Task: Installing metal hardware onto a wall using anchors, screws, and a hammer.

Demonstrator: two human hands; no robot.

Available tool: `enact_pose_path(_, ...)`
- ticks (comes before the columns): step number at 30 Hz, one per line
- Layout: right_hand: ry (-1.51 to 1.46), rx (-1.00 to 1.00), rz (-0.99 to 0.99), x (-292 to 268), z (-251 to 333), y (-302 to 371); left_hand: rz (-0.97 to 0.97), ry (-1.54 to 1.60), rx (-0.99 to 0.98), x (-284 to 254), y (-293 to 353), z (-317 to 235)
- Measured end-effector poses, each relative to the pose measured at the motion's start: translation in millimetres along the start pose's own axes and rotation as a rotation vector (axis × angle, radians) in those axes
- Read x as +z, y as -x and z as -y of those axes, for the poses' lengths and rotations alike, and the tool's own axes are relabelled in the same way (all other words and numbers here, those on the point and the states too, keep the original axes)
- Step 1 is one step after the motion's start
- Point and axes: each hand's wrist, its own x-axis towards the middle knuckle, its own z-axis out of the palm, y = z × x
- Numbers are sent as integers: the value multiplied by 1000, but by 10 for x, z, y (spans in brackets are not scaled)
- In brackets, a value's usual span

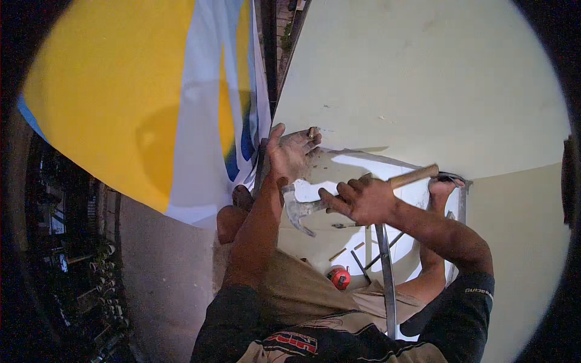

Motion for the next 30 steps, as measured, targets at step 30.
enact_pose_path(30, -10, 498, -25, 143, -321, -10, -38, -121, 184, 210, 59, 182)
